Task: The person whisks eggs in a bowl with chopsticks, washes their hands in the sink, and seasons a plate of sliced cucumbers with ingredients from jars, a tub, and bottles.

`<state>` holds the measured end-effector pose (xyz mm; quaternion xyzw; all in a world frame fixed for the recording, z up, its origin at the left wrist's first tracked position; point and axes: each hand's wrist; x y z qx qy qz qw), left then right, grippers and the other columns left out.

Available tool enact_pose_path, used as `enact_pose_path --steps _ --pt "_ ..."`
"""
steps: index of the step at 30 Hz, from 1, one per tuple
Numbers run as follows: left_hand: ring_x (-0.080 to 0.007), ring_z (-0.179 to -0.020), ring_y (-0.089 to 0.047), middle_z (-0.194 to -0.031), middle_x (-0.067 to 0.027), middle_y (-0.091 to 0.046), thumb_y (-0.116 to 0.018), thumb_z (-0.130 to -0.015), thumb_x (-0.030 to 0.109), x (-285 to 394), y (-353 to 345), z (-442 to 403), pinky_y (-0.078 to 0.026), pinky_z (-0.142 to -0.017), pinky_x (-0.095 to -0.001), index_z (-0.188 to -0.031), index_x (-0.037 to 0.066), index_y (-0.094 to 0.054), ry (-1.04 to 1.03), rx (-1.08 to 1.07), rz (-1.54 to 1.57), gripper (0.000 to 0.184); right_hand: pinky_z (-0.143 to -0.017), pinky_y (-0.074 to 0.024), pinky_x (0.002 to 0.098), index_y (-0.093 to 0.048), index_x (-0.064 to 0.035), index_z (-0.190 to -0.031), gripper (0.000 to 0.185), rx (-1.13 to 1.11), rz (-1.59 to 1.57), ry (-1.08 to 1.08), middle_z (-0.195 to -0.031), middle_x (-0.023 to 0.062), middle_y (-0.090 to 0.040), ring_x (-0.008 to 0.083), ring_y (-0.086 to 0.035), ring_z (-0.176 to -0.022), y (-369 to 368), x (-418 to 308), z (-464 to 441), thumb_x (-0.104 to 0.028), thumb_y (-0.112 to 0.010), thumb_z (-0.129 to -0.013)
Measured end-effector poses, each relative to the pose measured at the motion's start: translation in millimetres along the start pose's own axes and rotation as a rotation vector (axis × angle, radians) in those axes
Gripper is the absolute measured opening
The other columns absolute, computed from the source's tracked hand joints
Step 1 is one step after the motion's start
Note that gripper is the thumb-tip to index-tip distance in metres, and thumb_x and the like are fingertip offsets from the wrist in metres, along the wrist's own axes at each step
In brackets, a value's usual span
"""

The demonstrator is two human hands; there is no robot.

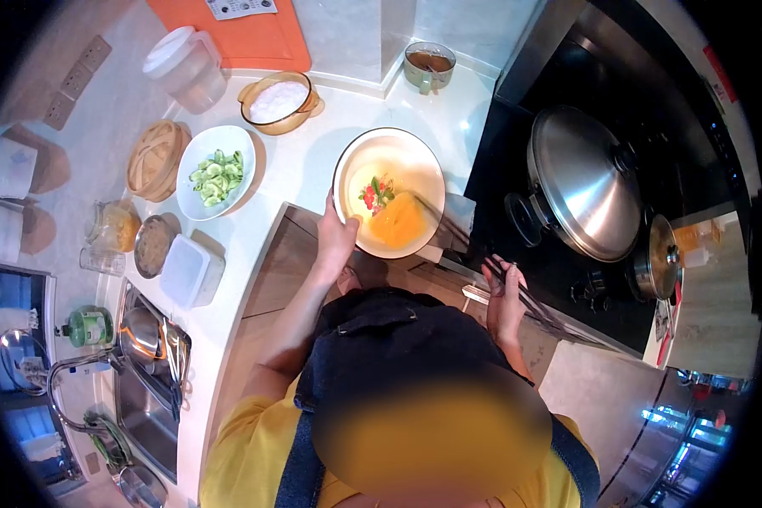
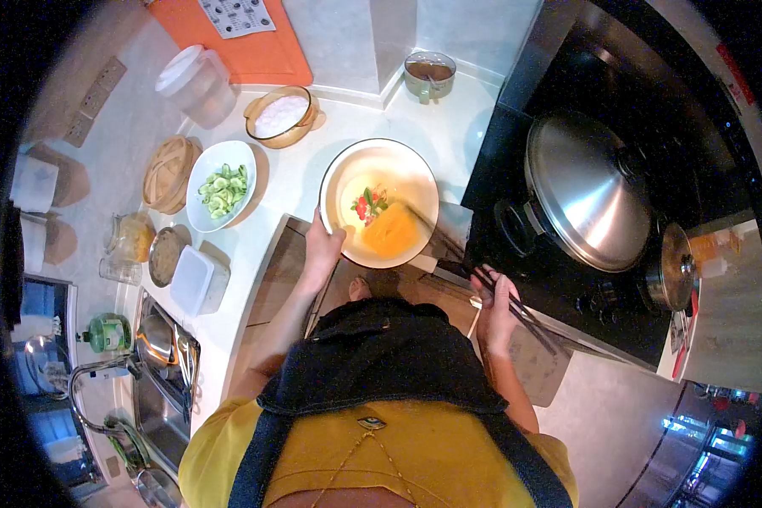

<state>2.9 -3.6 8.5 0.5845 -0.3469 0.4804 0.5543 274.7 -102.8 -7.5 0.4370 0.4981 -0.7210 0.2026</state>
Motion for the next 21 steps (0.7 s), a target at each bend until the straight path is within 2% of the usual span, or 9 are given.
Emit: enact_pose_path --steps 1,3,5,7,9,11,12,15,21 --pt "-0.0306 -0.082 -0.063 -0.098 -0.0233 -0.059 -0.049 -0.073 0.0 -4 0 -1 -0.052 -0.067 -0.0357 -0.13 0.0 -0.029 0.004 -0.002 0.04 0.06 -0.082 -0.0493 0.0372 -0.054 0.0024 -0.091 0.022 0.001 0.0 0.001 -0.103 0.0181 -0.056 0.0278 -0.057 -0.094 5 3 1 -0.018 -0.047 -0.092" --pt "-0.0309 -0.086 -0.062 -0.099 -0.0232 -0.059 -0.049 -0.073 0.0 -12 -1 -5 -0.051 -0.071 -0.0359 -0.13 0.0 -0.03 -0.057 0.014 -0.018 0.06 -0.082 -0.0495 0.0373 -0.053 0.0026 -0.092 0.022 -0.075 0.091 -0.211 -0.102 0.0178 -0.056 0.028 -0.057 -0.093 8 8 5 -0.018 -0.046 -0.092" --pt "-0.0313 -0.09 -0.061 -0.1 -0.023 -0.059 -0.05 -0.073 0.0 -18 0 -7 -0.05 -0.075 -0.0361 -0.13 -0.001 -0.031 -0.113 0.034 -0.081 0.059 -0.084 -0.0491 0.0382 -0.053 0.0029 -0.092 0.021 -0.117 0.091 -0.208 -0.101 0.0179 -0.056 0.0278 -0.057 -0.093 3 2 7 -0.017 -0.046 -0.092" --pt "-0.0317 -0.096 -0.059 -0.102 -0.0229 -0.059 -0.051 -0.073 0.0 -9 0 -5 -0.047 -0.08 -0.0362 -0.129 0.0 -0.032 0.018 0.005 -0.004 0.059 -0.082 -0.0503 0.0386 -0.053 0.0029 -0.093 0.021 0.001 0.003 -0.014 -0.102 0.0185 -0.056 0.0281 -0.057 -0.093 5 5 0 -0.017 -0.046 -0.092" --pt "-0.0316 -0.094 -0.06 -0.102 -0.023 -0.059 -0.05 -0.073 0.0 -10 0 -3 -0.048 -0.08 -0.0363 -0.129 0.0 -0.032 -0.018 0.011 -0.033 0.059 -0.081 -0.0506 0.0383 -0.053 0.0027 -0.094 0.021 0.01 0.058 -0.006 -0.103 0.0192 -0.055 0.0284 -0.058 -0.092 12 13 1 -0.018 -0.047 -0.092" --pt "-0.0315 -0.093 -0.06 -0.102 -0.0231 -0.059 -0.05 -0.073 0.0 -8 1 -4 -0.048 -0.079 -0.0364 -0.129 0.0 -0.031 -0.053 0.025 -0.062 0.059 -0.082 -0.05 0.0384 -0.052 0.0031 -0.095 0.022 -0.142 0.111 -0.144 -0.103 0.019 -0.056 0.0281 -0.057 -0.093 12 11 9 -0.018 -0.046 -0.092" --pt "-0.0316 -0.092 -0.06 -0.102 -0.0232 -0.059 -0.05 -0.073 0.0 -1 1 -1 -0.048 -0.078 -0.0367 -0.129 0.001 -0.031 -0.019 0.026 -0.046 0.06 -0.083 -0.0497 0.0383 -0.052 0.0032 -0.094 0.022 -0.072 0.056 -0.171 -0.101 0.019 -0.056 0.0279 -0.057 -0.095 10 6 8 -0.018 -0.047 -0.092" --pt "-0.0316 -0.091 -0.061 -0.101 -0.0227 -0.059 -0.05 -0.072 -0.001 3 0 2 -0.048 -0.078 -0.0372 -0.13 0.001 -0.031 0.034 0.023 -0.025 0.06 -0.079 -0.0511 0.0377 -0.052 0.0031 -0.093 0.022 0.028 0.117 -0.032 -0.1 0.0196 -0.057 0.0284 -0.057 -0.093 10 13 4 -0.018 -0.048 -0.091" --pt "-0.0302 -0.09 -0.061 -0.098 -0.0202 -0.061 -0.05 -0.072 -0.002 -18 -4 -2 -0.048 -0.077 -0.0363 -0.128 0.001 -0.033 -0.068 0.081 -0.064 0.059 -0.081 -0.0509 0.0384 -0.053 0.0047 -0.091 0.021 -0.112 0.056 -0.092 -0.102 0.021 -0.056 0.0279 -0.058 -0.09 2 7 3 -0.016 -0.048 -0.091"
Point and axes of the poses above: each hand's wrist, its own z-axis away from the middle knuckle, its own y-axis out of the back of the hand, x = y × z
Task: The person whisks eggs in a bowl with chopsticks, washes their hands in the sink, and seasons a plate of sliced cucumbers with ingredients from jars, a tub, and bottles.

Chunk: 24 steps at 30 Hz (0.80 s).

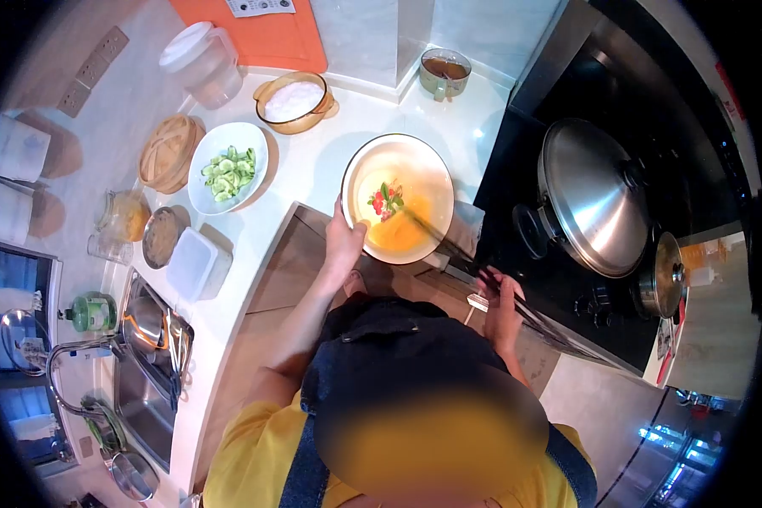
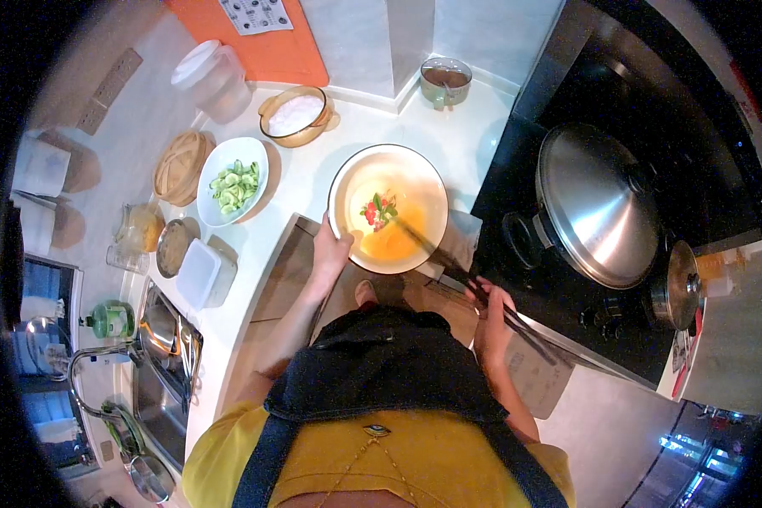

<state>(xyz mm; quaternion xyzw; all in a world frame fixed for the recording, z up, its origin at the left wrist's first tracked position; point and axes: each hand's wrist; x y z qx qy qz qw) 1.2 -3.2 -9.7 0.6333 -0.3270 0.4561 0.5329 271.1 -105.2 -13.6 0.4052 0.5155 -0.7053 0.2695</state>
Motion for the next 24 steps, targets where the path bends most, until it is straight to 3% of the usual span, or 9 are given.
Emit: enact_pose_path --steps 2,5,7,11,14,20,24 --pt "-0.0296 -0.09 -0.061 -0.097 -0.0197 -0.061 -0.049 -0.072 -0.003 -8 0 0 -0.048 -0.077 -0.0359 -0.128 0.001 -0.034 -0.024 0.009 0.017 0.058 -0.08 -0.0511 0.0388 -0.054 0.005 -0.09 0.022 -0.027 0.147 0.02 -0.102 0.0203 -0.056 0.027 -0.058 -0.09 -5 5 -2 -0.016 -0.049 -0.091" --pt "-0.0261 -0.09 -0.061 -0.097 -0.0189 -0.061 -0.049 -0.073 -0.004 -21 3 -6 -0.049 -0.073 -0.0338 -0.126 -0.001 -0.036 0.01 -0.02 0.204 0.055 -0.082 -0.0505 0.0365 -0.055 0.0051 -0.09 0.021 -0.141 0.109 0.037 -0.102 0.0193 -0.056 0.0252 -0.057 -0.091 -20 -1 -7 -0.015 -0.048 -0.091" --pt "-0.0237 -0.085 -0.062 -0.1 -0.0188 -0.059 -0.047 -0.073 -0.005 -16 5 -13 -0.053 -0.065 -0.0315 -0.124 -0.003 -0.036 0.218 -0.119 0.449 0.052 -0.082 -0.0493 0.0354 -0.056 0.0056 -0.09 0.019 -0.124 0.22 0.119 -0.103 0.0182 -0.057 0.0233 -0.057 -0.092 -38 -8 -19 -0.012 -0.047 -0.09" --pt "-0.0265 -0.077 -0.064 -0.107 -0.0197 -0.053 -0.04 -0.073 -0.005 -14 -11 -42 -0.058 -0.052 -0.031 -0.123 -0.003 -0.033 0.207 -0.139 0.73 0.051 -0.083 -0.0486 0.0364 -0.055 0.0056 -0.092 0.019 -0.161 0.493 0.309 -0.103 0.0194 -0.057 0.0237 -0.058 -0.089 -60 0 -46 -0.011 -0.046 -0.091" --pt "-0.0286 -0.078 -0.064 -0.107 -0.0199 -0.052 -0.038 -0.072 -0.005 -3 -13 -68 -0.058 -0.049 -0.0322 -0.124 -0.002 -0.032 0.238 -0.261 0.84 0.052 -0.083 -0.0483 0.0359 -0.055 0.0054 -0.091 0.02 -0.096 0.422 0.443 -0.103 0.0189 -0.057 0.0224 -0.057 -0.091 -86 3 -58 -0.012 -0.045 -0.091" --pt "-0.0319 -0.076 -0.064 -0.104 -0.0223 -0.053 -0.041 -0.071 -0.001 -25 -30 -122 -0.059 -0.052 -0.0377 -0.124 -0.003 -0.029 0.301 -0.314 0.773 0.055 -0.084 -0.0467 0.0331 -0.057 0.0048 -0.091 0.02 0.067 0.493 0.532 -0.102 0.0185 -0.057 0.0213 -0.055 -0.094 -110 26 -96 -0.013 -0.047 -0.091" --pt "-0.0314 -0.076 -0.064 -0.108 -0.0196 -0.052 -0.04 -0.071 -0.004 -37 -33 -147 -0.058 -0.05 -0.0353 -0.123 -0.001 -0.032 0.342 -0.407 0.815 0.052 -0.081 -0.0441 0.0277 -0.06 0.0032 -0.087 0.011 0.023 0.808 0.62 -0.099 0.0138 -0.061 0.0192 -0.057 -0.089 -147 30 -101 -0.006 -0.053 -0.085"
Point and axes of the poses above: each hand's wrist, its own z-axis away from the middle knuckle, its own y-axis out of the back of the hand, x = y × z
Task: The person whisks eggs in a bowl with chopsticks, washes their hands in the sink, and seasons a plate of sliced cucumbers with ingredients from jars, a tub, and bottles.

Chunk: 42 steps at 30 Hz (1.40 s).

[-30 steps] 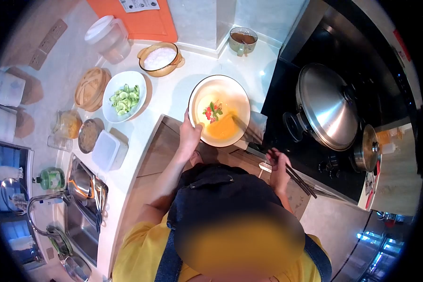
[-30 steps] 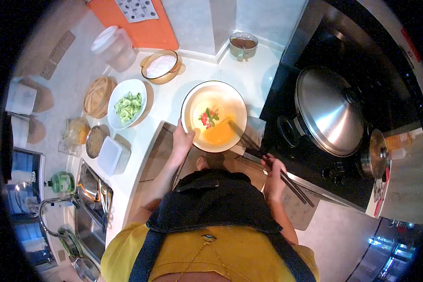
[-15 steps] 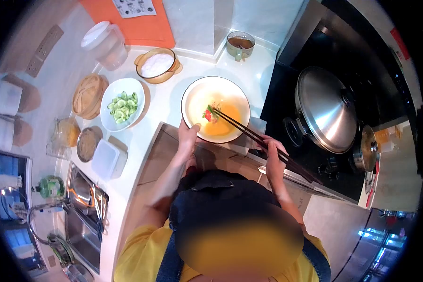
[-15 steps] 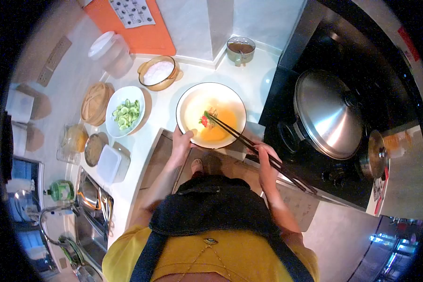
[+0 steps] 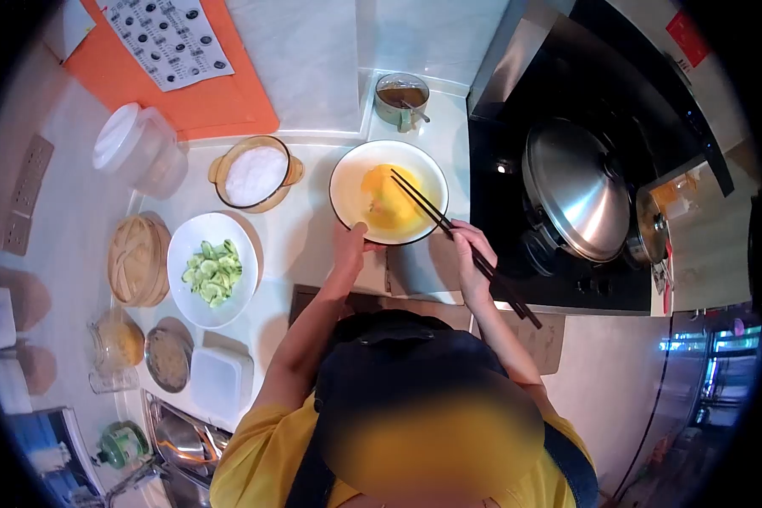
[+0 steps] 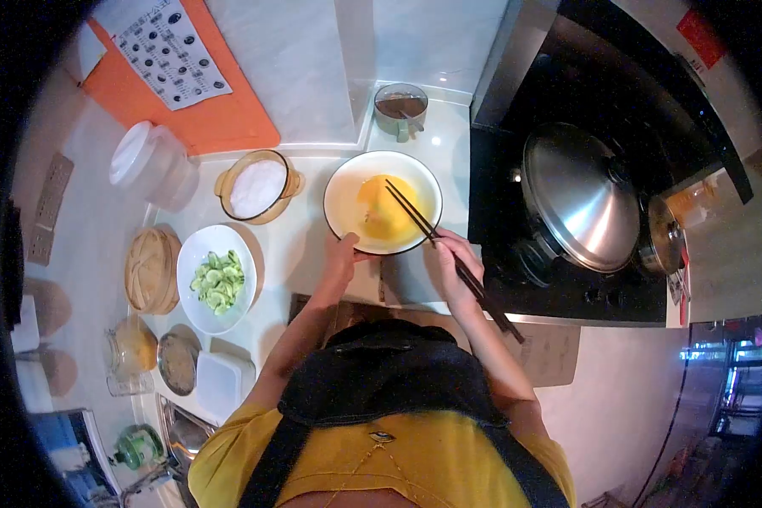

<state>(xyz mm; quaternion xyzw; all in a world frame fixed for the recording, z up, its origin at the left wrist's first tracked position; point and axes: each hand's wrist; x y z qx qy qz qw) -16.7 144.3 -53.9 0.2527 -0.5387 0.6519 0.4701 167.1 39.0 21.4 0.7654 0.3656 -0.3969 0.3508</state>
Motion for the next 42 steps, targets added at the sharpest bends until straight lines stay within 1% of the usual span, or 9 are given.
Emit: enact_pose_path --steps 8,10,12,14,19,23,27,33,42 --pt "-0.0229 -0.071 -0.062 -0.101 -0.0138 -0.054 -0.049 -0.083 0.008 -4 0 -29 -0.057 -0.054 -0.0309 -0.113 0.0 -0.042 -0.091 -0.046 0.052 0.032 -0.079 -0.0461 0.0361 -0.062 0.0006 -0.084 0.012 -0.249 0.45 0.305 -0.1 0.0172 -0.058 0.0331 -0.056 -0.091 -77 3 -21 -0.002 -0.063 -0.072" --pt "-0.0145 -0.065 -0.057 -0.088 -0.0079 -0.055 -0.053 -0.087 0.018 2 4 -36 -0.048 -0.045 -0.025 -0.108 0.002 -0.047 0.108 0.0 -0.045 0.028 -0.077 -0.0459 0.0372 -0.062 0.0002 -0.082 0.013 -0.323 0.476 0.339 -0.097 0.0173 -0.056 0.0341 -0.055 -0.089 -101 -2 -31 -0.003 -0.064 -0.069" --pt "-0.0084 -0.064 -0.052 -0.08 -0.0029 -0.054 -0.052 -0.089 0.023 -9 22 -45 -0.041 -0.047 -0.0222 -0.106 0.004 -0.049 0.041 -0.027 -0.207 0.026 -0.074 -0.0457 0.0384 -0.061 -0.0001 -0.079 0.015 -0.402 0.497 0.376 -0.094 0.0173 -0.055 0.0351 -0.053 -0.087 -122 -1 -38 -0.005 -0.066 -0.066" --pt "-0.0077 -0.068 -0.052 -0.08 -0.0021 -0.054 -0.049 -0.09 0.023 -36 48 -62 -0.042 -0.054 -0.0231 -0.107 0.004 -0.049 -0.034 -0.156 0.156 0.025 -0.069 -0.0443 0.0399 -0.06 -0.0013 -0.076 0.016 -0.464 0.52 0.381 -0.086 0.017 -0.052 0.0335 -0.051 -0.081 -140 11 -42 -0.007 -0.066 -0.061" --pt "-0.0214 -0.093 -0.057 -0.116 -0.0134 -0.052 -0.049 -0.086 0.006 -17 64 -12 -0.047 -0.08 -0.0334 -0.133 0.005 -0.023 0.001 -0.175 0.261 0.053 -0.068 -0.0442 0.039 -0.061 -0.0038 -0.075 0.016 -0.5 0.582 0.422 -0.083 0.0154 -0.051 0.0327 -0.051 -0.082 -164 33 -53 -0.006 -0.065 -0.059" --pt "-0.0201 -0.097 -0.055 -0.124 -0.0141 -0.046 -0.054 -0.084 0.006 5 53 20 -0.046 -0.081 -0.0336 -0.139 0.013 -0.01 -0.162 -0.203 0.2 0.071 -0.068 -0.0438 0.0392 -0.061 -0.0042 -0.078 0.02 -0.47 0.636 0.473 -0.081 0.0141 -0.052 0.0315 -0.05 -0.081 -172 42 -58 -0.007 -0.063 -0.059" --pt "-0.0194 -0.096 -0.055 -0.122 -0.0129 -0.047 -0.053 -0.087 0.01 15 42 26 -0.045 -0.082 -0.032 -0.137 0.011 -0.018 -0.245 -0.078 0.357 0.061 -0.07 -0.0441 0.0388 -0.062 -0.0048 -0.085 0.025 -0.481 0.605 0.486 -0.086 0.0133 -0.054 0.0307 -0.05 -0.084 -171 45 -55 -0.006 -0.065 -0.06" --pt "-0.0178 -0.094 -0.055 -0.105 -0.0129 -0.055 -0.05 -0.091 0.019 10 51 12 -0.047 -0.084 -0.0317 -0.107 0.003 -0.047 -0.316 0.13 0.412 0.023 -0.075 -0.0446 0.0391 -0.06 -0.0034 -0.088 0.023 -0.429 0.496 0.573 -0.097 0.0182 -0.054 0.0332 -0.051 -0.088 -154 48 -51 -0.005 -0.059 -0.065" --pt "-0.0233 -0.105 -0.053 -0.111 -0.0173 -0.053 -0.047 -0.091 0.013 1 62 52 -0.043 -0.094 -0.0361 -0.103 0.0 -0.048 -0.363 0.202 0.314 0.018 -0.083 -0.0416 0.0396 -0.056 -0.0084 -0.109 0.041 -0.428 0.326 0.451 -0.11 0.0216 -0.049 0.0354 -0.047 -0.099 -105 33 -21 0.0 -0.055 -0.069"
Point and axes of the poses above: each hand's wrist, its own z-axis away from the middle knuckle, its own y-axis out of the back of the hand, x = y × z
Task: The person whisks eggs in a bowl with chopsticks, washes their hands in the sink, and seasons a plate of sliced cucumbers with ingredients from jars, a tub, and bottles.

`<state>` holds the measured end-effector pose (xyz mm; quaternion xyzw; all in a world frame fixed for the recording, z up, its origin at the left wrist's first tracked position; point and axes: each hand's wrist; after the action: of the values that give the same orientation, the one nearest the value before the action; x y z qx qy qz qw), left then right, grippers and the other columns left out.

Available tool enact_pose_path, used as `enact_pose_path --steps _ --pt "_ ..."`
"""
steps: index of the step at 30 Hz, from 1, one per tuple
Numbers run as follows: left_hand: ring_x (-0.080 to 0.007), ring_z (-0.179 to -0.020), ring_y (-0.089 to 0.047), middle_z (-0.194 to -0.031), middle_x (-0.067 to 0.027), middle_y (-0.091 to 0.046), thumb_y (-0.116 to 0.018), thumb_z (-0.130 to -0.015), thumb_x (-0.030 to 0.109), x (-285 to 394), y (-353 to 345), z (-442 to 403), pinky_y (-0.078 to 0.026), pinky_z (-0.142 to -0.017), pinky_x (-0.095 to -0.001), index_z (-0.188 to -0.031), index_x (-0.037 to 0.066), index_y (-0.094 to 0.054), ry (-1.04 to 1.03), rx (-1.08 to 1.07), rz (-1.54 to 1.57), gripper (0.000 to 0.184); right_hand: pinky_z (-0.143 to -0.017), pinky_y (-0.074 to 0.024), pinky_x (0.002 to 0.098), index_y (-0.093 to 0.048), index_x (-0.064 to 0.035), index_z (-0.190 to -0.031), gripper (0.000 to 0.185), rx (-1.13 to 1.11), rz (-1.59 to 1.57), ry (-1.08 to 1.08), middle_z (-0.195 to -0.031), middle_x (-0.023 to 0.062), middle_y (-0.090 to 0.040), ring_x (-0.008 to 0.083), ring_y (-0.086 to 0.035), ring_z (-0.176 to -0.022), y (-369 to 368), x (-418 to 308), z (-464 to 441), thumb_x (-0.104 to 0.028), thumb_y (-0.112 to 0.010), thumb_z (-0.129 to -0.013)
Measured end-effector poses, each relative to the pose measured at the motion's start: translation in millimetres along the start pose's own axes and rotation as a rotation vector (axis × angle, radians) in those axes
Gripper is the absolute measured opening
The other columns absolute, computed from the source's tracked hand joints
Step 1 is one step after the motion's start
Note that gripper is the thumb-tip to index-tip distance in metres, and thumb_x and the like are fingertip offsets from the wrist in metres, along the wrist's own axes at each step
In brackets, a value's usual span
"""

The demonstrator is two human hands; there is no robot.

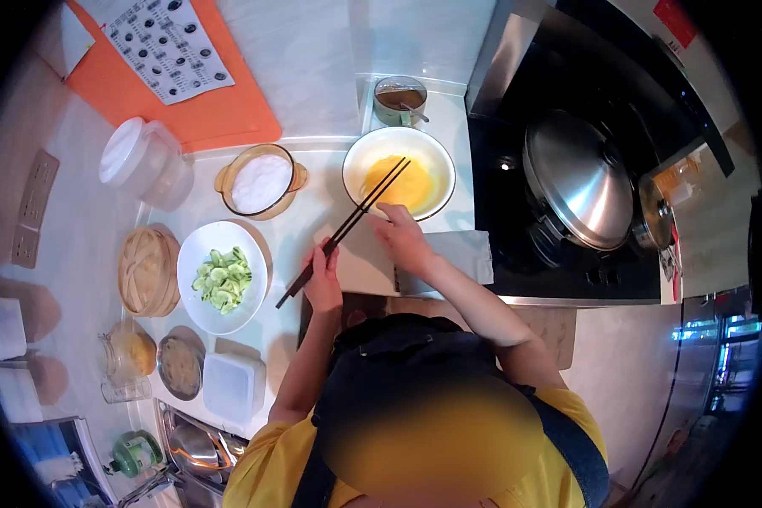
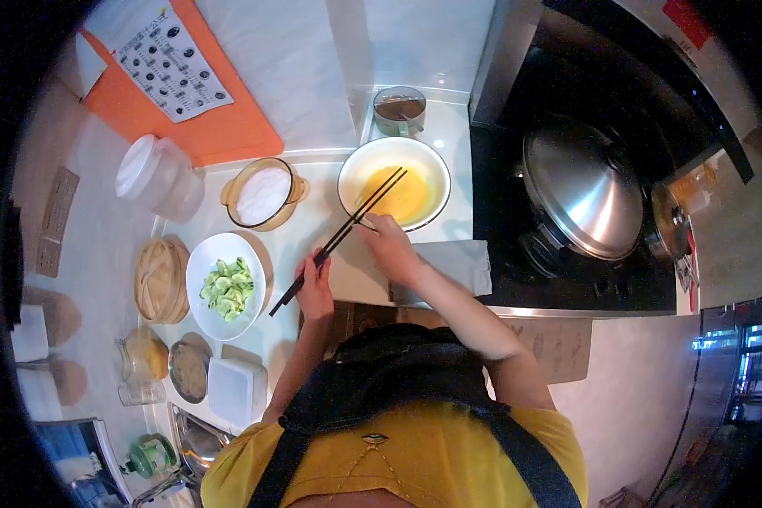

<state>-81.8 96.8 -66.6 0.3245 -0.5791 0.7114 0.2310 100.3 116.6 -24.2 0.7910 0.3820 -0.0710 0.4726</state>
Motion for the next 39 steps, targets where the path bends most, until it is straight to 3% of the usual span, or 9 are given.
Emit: enact_pose_path --steps 6,12,16,19,20,26,32,34,39 --pt "-0.018 -0.106 -0.05 -0.117 -0.0144 -0.053 -0.055 -0.084 -0.001 -20 -17 46 -0.041 -0.091 -0.0302 -0.105 0.0 -0.052 -0.203 -0.416 -0.362 0.021 -0.072 -0.042 0.0384 -0.061 -0.0039 -0.08 0.014 -0.206 0.333 0.048 -0.092 0.0156 -0.05 0.0296 -0.048 -0.085 -7 -12 -6 -0.01 -0.054 -0.069" --pt "-0.0164 -0.104 -0.052 -0.118 -0.0123 -0.051 -0.056 -0.084 0.002 -19 -23 56 -0.042 -0.088 -0.0277 -0.119 -0.001 -0.044 0.033 -0.557 -0.477 0.038 -0.071 -0.0407 0.0394 -0.059 -0.0054 -0.069 0.011 -0.129 0.232 -0.02 -0.083 0.0141 -0.048 0.0291 -0.048 -0.085 45 -12 -9 -0.015 -0.058 -0.074" --pt "-0.0173 -0.092 -0.058 -0.104 -0.012 -0.058 -0.055 -0.087 0.012 -29 -22 20 -0.048 -0.08 -0.0274 -0.126 -0.001 -0.035 0.107 -0.427 -0.531 0.045 -0.073 -0.0412 0.0369 -0.055 -0.0016 -0.069 0.017 0.091 0.184 -0.015 -0.083 0.0142 -0.048 0.0284 -0.048 -0.081 112 -7 -29 -0.015 -0.065 -0.073" --pt "-0.0232 -0.083 -0.06 -0.098 -0.019 -0.057 -0.05 -0.09 0.02 -27 -41 -7 -0.052 -0.072 -0.0325 -0.117 -0.004 -0.04 0.177 -0.28 -0.471 0.038 -0.071 -0.0414 0.0332 -0.056 0.0006 -0.071 0.014 0.29 -0.469 -0.268 -0.081 0.013 -0.05 0.0243 -0.05 -0.079 136 19 -30 -0.011 -0.059 -0.078" --pt "-0.0243 -0.08 -0.061 -0.096 -0.0204 -0.057 -0.051 -0.09 0.024 -27 -47 -17 -0.053 -0.069 -0.0332 -0.114 -0.005 -0.041 0.257 -0.195 -0.432 0.039 -0.071 -0.0414 0.0322 -0.057 0.0011 -0.071 0.015 0.238 -0.122 -0.073 -0.081 0.0126 -0.051 0.0227 -0.051 -0.079 150 26 -29 -0.011 -0.057 -0.08" --pt "-0.0242 -0.059 -0.062 -0.081 -0.0176 -0.058 -0.049 -0.085 0.011 -47 -66 -73 -0.054 -0.05 -0.0324 -0.107 -0.006 -0.041 0.417 -0.255 -0.434 0.029 -0.073 -0.0418 0.03 -0.059 0.0014 -0.072 0.027 0.256 -0.171 -0.194 -0.083 0.0105 -0.055 0.0204 -0.053 -0.081 174 10 -38 -0.021 -0.052 -0.086" --pt "-0.0248 -0.057 -0.062 -0.081 -0.019 -0.06 -0.048 -0.083 0.008 -42 -65 -63 -0.056 -0.053 -0.0361 -0.107 -0.005 -0.042 0.417 -0.237 -0.358 0.028 -0.07 -0.0442 0.0274 -0.06 0.0018 -0.073 0.027 0.295 -0.399 -0.337 -0.084 0.0093 -0.057 0.0156 -0.056 -0.079 164 51 -29 -0.022 -0.056 -0.085" --pt "-0.025 -0.058 -0.062 -0.082 -0.0188 -0.06 -0.048 -0.083 0.008 -37 -59 -56 -0.056 -0.053 -0.0361 -0.107 -0.005 -0.042 0.415 -0.263 -0.345 0.028 -0.07 -0.0512 0.0269 -0.059 0.0044 -0.075 0.021 0.173 -0.332 -0.688 -0.085 0.0075 -0.056 0.0145 -0.057 -0.076 165 58 -28 -0.013 -0.055 -0.086" --pt "-0.0253 -0.06 -0.062 -0.084 -0.0187 -0.059 -0.048 -0.083 0.008 -35 -53 -54 -0.056 -0.054 -0.0358 -0.108 -0.005 -0.041 0.401 -0.232 -0.312 0.029 -0.063 -0.048 0.0242 -0.061 0.0035 -0.079 0.019 0.266 -0.563 -0.576 -0.072 0.008 -0.06 0.0124 -0.059 -0.065 159 39 -33 -0.015 -0.061 -0.082"
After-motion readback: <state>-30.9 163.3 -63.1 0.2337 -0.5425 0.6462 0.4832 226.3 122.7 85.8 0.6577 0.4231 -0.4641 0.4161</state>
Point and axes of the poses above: each hand's wrist, its own z-axis away from the middle knuckle, its own y-axis out of the back of the hand, x = y × z
